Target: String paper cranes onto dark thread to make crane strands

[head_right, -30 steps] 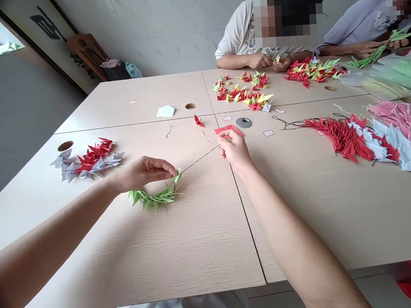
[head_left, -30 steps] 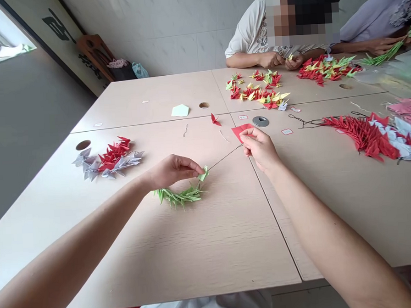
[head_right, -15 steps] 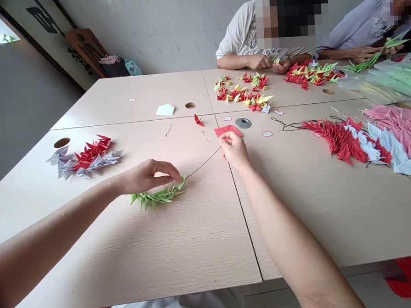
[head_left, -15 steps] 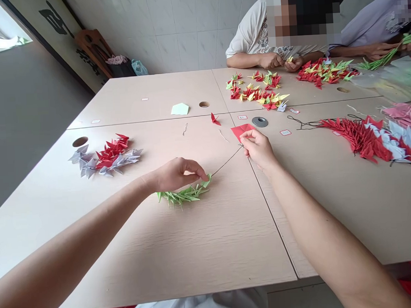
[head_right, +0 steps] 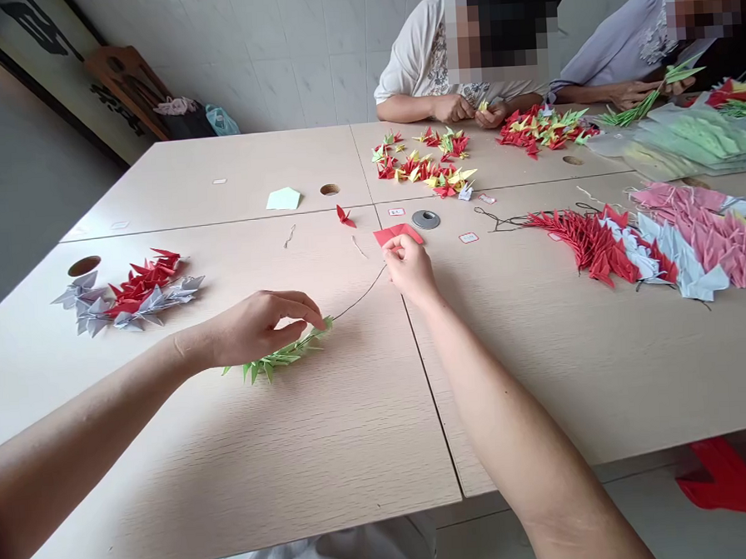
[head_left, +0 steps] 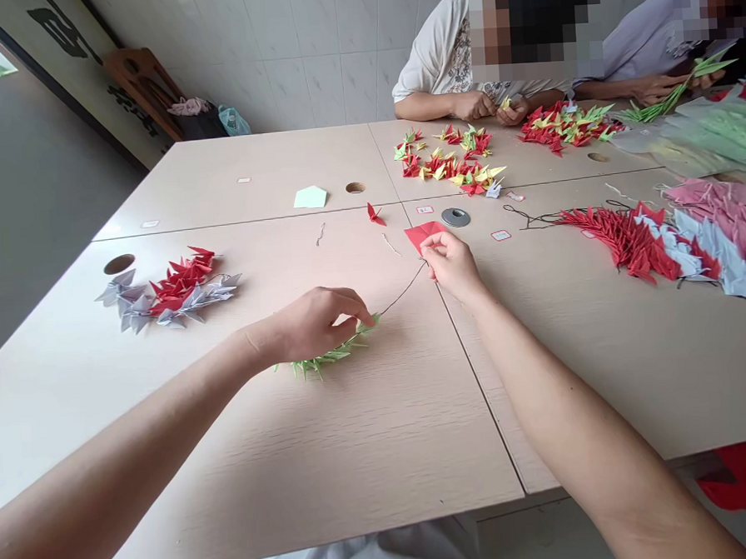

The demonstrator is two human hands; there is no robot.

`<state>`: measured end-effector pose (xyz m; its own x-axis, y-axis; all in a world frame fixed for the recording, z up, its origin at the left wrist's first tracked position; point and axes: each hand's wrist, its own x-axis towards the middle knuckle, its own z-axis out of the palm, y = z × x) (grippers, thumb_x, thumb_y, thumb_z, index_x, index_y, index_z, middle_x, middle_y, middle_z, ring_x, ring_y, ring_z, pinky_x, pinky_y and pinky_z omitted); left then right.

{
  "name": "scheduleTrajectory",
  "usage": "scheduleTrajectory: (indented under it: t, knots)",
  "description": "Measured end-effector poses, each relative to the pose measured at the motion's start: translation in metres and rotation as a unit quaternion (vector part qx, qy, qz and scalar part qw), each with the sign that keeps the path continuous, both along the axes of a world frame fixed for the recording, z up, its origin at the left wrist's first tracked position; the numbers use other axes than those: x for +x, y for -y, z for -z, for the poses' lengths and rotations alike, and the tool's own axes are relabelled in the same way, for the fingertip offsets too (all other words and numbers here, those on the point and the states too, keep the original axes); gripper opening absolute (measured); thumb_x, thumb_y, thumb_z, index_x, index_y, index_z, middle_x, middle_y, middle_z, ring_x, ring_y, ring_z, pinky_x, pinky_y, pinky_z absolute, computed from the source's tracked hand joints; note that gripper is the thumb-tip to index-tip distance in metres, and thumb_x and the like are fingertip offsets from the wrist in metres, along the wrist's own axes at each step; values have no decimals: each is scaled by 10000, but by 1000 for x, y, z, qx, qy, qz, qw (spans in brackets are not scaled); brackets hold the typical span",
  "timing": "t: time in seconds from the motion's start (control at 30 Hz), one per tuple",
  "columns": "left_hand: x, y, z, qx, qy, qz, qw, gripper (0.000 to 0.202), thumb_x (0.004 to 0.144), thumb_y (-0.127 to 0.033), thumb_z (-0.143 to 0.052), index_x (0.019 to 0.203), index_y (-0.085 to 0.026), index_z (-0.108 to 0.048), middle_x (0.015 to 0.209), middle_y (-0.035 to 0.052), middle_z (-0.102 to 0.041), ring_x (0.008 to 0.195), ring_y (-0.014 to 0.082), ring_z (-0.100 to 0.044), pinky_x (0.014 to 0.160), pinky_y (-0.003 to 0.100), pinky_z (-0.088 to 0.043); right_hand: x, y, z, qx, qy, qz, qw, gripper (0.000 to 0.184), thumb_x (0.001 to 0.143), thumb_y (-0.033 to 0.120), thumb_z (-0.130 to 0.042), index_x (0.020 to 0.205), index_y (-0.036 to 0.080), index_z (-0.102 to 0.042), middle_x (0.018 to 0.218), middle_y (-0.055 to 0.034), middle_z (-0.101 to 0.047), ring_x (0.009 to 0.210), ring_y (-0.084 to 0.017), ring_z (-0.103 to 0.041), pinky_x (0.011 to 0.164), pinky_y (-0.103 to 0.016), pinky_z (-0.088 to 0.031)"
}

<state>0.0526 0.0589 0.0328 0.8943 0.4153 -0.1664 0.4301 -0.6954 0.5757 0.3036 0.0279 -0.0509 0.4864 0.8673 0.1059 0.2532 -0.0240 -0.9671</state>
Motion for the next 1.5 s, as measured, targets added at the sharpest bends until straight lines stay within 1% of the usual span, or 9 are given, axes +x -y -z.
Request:
scheduleTrajectory:
  t: [0.17, 0.33, 0.47, 0.63, 0.87, 1.1, 1.3, 1.4, 1.5]
  knots:
    - [-4, 0, 6, 9, 11, -8, 1000, 338, 817, -209, -429, 999, -238, -713, 1055, 31, -678, 741, 146, -617, 623, 245, -442, -2, 0, -1, -15, -7, -9, 1000, 54, 766, 231, -589, 764, 224, -535, 562, 61, -505, 413, -87, -442, 451, -233, -335]
    - [-8, 1, 13, 6, 24, -26, 999, 210, 830, -280, -519, 941, -209, -683, 1006, 38, -666, 838, 160, -652, 710, 244, -481, -6, 2, -5, -34, 2, -17, 999, 41, 764, 197, -558, 758, 224, -527, 600, 53, -522, 414, -89, -443, 442, -236, -332]
    - [-10, 3, 18, 0, 3, -26, 1000, 180, 815, -304, -557, 933, -211, -655, 1010, 38, -647, 859, 167, -652, 691, 248, -496, -7, 2, -6, -41, 14, -18, 999, 38, 766, 197, -540, 759, 228, -519, 600, 50, -516, 427, -100, -449, 447, -242, -335]
    - [-15, 2, 19, -18, 1, -18, 1000, 215, 810, -295, -549, 986, -228, -653, 1050, 40, -634, 829, 163, -654, 699, 262, -513, -3, 0, -3, -50, 36, 2, 998, 32, 775, 203, -523, 754, 225, -514, 569, 48, -496, 446, -110, -442, 484, -252, -328]
    - [-23, 0, 12, -38, -15, 5, 999, 286, 814, -282, -559, 1093, -267, -621, 1118, 23, -612, 873, 158, -649, 738, 264, -511, 3, 1, -4, -63, 65, 27, 996, 41, 748, 181, -518, 775, 210, -531, 667, 18, -522, 572, -125, -458, 557, -256, -333]
    - [-25, -5, 15, -33, -21, 10, 999, 347, 779, -274, -622, 1126, -274, -607, 1112, 23, -590, 870, 144, -629, 746, 261, -494, 5, 1, -5, -52, 88, 31, 994, 49, 773, 205, -477, 799, 212, -517, 712, -6, -532, 640, -148, -476, 587, -270, -350]
    - [-23, -6, 14, -42, -25, 19, 999, 378, 772, -263, -612, 1149, -282, -595, 1132, 29, -572, 887, 149, -627, 782, 276, -494, 6, 0, -4, -40, 108, 37, 993, 43, 796, 234, -474, 801, 212, -511, 668, 7, -518, 607, -143, -472, 587, -270, -346]
    - [-24, -6, 15, -46, -25, 13, 999, 397, 777, -274, -602, 1173, -285, -569, 1170, 40, -553, 901, 153, -628, 711, 257, -496, 7, 0, -3, -37, 113, 37, 992, 30, 813, 233, -477, 804, 216, -500, 596, 37, -483, 546, -130, -443, 584, -268, -336]
    - [-25, -5, 18, -34, -12, -15, 999, 389, 778, -300, -619, 1155, -260, -530, 1143, 44, -560, 888, 152, -630, 668, 248, -493, 8, 0, -3, -44, 133, 37, 989, 36, 832, 219, -472, 821, 214, -507, 583, 43, -487, 532, -129, -445, 589, -266, -338]
